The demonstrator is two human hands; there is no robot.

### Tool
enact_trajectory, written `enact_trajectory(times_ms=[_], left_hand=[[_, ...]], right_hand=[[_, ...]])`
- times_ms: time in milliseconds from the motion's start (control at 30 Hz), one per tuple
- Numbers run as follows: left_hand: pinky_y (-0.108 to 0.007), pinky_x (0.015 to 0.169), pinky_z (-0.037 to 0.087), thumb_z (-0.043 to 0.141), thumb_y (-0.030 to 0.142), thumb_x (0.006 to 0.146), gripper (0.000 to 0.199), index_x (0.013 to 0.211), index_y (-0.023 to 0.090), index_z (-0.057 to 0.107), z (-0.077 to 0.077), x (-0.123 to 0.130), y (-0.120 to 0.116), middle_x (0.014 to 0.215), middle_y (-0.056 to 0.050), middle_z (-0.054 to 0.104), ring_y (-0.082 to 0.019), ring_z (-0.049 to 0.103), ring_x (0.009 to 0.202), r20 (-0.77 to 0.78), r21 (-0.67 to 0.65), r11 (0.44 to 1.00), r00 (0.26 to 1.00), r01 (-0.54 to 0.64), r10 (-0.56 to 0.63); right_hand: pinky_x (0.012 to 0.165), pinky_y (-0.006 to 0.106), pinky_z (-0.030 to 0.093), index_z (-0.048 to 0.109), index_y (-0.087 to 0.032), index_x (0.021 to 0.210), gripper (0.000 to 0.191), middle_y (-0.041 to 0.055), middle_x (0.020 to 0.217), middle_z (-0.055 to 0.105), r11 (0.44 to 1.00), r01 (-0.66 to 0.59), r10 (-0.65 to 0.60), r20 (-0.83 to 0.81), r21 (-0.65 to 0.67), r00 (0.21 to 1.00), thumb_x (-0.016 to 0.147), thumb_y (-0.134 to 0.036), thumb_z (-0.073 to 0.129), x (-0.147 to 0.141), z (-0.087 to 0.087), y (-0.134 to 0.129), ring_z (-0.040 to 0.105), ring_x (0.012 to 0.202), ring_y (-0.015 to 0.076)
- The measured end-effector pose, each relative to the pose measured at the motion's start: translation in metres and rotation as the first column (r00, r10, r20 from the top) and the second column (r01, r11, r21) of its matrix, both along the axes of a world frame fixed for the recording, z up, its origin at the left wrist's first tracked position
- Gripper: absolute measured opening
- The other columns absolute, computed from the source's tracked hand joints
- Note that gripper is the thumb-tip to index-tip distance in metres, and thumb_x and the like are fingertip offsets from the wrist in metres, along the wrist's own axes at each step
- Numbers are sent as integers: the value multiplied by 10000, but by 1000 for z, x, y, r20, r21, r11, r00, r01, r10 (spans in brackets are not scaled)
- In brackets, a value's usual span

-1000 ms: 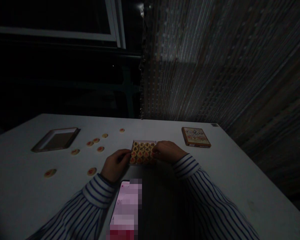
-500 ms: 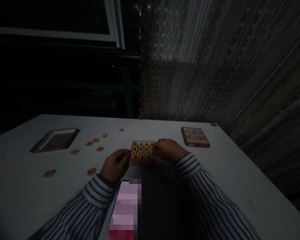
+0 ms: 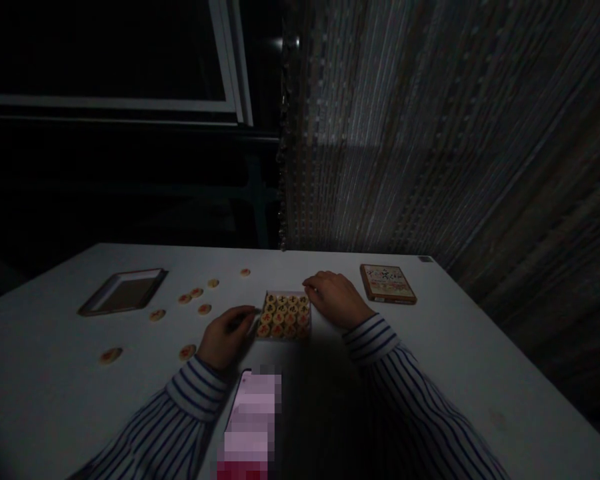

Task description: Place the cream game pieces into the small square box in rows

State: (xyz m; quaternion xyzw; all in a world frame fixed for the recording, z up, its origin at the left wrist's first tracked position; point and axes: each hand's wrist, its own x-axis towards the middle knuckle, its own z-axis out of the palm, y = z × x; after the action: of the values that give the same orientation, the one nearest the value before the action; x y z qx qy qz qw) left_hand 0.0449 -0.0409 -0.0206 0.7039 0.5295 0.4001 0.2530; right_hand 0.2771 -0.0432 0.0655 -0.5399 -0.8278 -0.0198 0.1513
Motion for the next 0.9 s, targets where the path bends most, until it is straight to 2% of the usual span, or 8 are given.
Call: enact_trajectory(times_ms=[133,233,400,633,733,900], left_hand=[[-292,737,463,459,353,723,307,942,172,574,13,-9,-3,898,-50,628,-154,581,790,-52,-12,1000,998,22,-23],[-298,719,469,469,355,714,319,953,173,575,27,-19,-4,895,-60,629,-164,584,777,-140,5,1000,990,-7,8],[-307,693,471,487,366,689,353,970,171,572,43,-37,10,873,-69,635,-181,586,760,-277,48,998,960,-39,51],[-294,701,463,505,348,671,371,994,172,554,47,-52,47,935,-69,621,-180,582,795,-341,63,997,938,-44,63],[-283,683,466,506,348,674,386,1015,170,540,45,-55,66,925,-76,624,-180,580,807,-334,50,997,939,-64,77],[-277,726,450,512,269,673,377,1034,162,528,39,-53,96,960,-81,614,-179,572,839,-348,38,999,937,-24,35]], right_hand=[[780,286,338,563,-172,1003,303,65,946,585,1000,6,-7,-29,-28,1000,812,-277,352,-1,3,-2,500,891,168],[782,287,338,561,-175,1007,306,65,942,589,1000,-12,11,-54,-16,998,812,-282,351,-3,4,-2,502,891,168],[768,265,349,572,-177,990,301,57,923,598,997,-54,50,-86,-48,995,799,-275,361,-14,4,5,516,868,158],[785,237,348,580,-179,983,305,49,952,606,982,-136,125,-88,-130,988,767,-293,397,-36,4,47,525,892,158],[768,227,361,578,-183,994,315,45,961,609,974,-159,144,-102,-159,984,757,-299,407,-47,-2,70,535,886,154],[788,235,354,580,-184,996,325,56,992,601,971,-167,154,-86,-173,984,744,-315,421,-70,-15,103,523,930,162]])
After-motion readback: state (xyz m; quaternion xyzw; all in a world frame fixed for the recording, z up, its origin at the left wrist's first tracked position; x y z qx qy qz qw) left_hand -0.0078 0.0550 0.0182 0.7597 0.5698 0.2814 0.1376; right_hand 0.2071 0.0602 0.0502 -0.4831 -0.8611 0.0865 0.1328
